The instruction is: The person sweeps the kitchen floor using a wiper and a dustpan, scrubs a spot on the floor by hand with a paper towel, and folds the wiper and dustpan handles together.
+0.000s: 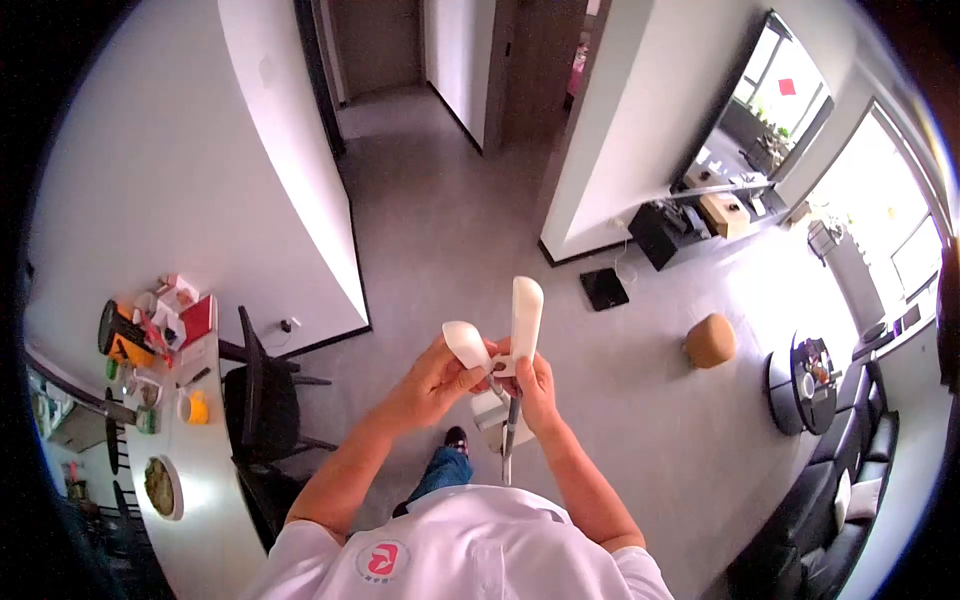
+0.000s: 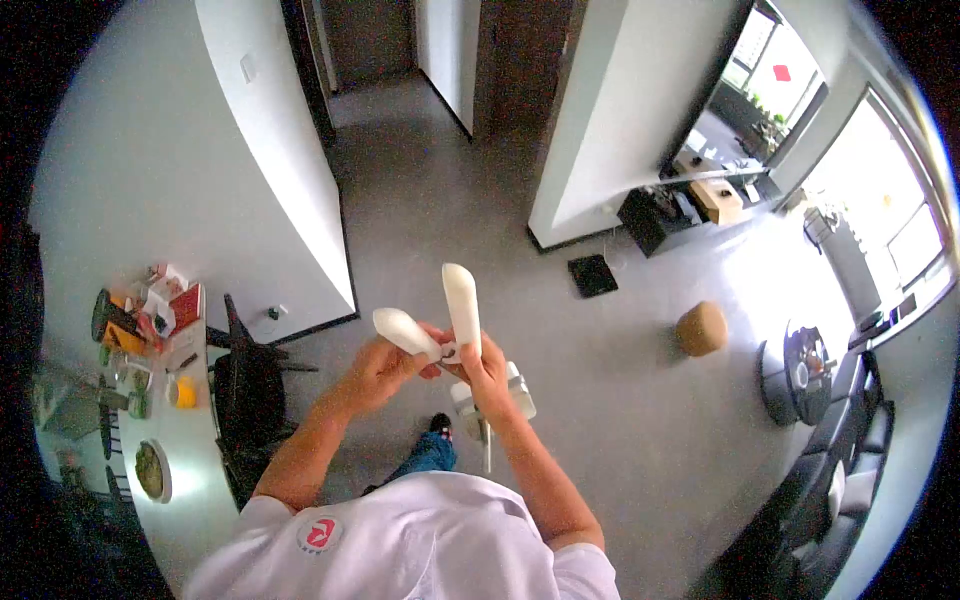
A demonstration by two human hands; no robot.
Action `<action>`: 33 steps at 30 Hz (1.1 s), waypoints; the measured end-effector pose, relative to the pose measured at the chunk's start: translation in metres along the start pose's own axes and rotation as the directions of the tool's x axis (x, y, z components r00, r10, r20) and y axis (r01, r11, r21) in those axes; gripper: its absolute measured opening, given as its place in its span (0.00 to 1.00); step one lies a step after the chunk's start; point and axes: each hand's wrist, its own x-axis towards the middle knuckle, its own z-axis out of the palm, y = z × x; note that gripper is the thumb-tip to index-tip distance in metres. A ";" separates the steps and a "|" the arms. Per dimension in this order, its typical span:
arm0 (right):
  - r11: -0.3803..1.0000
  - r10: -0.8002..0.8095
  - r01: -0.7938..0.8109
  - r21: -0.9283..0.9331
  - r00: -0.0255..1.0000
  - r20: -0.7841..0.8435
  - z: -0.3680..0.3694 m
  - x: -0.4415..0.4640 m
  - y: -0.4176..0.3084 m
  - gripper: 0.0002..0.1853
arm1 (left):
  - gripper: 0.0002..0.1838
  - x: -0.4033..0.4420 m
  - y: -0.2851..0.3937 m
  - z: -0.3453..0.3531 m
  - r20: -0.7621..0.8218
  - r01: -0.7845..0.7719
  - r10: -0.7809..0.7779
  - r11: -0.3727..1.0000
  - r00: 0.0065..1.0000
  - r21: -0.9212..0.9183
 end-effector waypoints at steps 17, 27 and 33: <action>0.981 -0.176 0.185 -0.066 0.976 0.128 -0.016 0.332 0.048 0.32 | 0.17 0.257 -0.010 -0.198 0.051 -0.105 0.094 0.944 0.994 0.313; 0.996 -0.085 0.093 -0.008 0.942 0.325 -0.027 0.529 0.063 0.37 | 0.20 0.399 -0.026 -0.305 -0.018 -0.030 0.038 0.948 0.999 0.317; 0.991 -0.127 0.137 0.004 0.907 0.403 -0.023 0.628 0.080 0.37 | 0.19 0.464 -0.044 -0.362 -0.119 0.003 0.026 0.972 0.993 0.235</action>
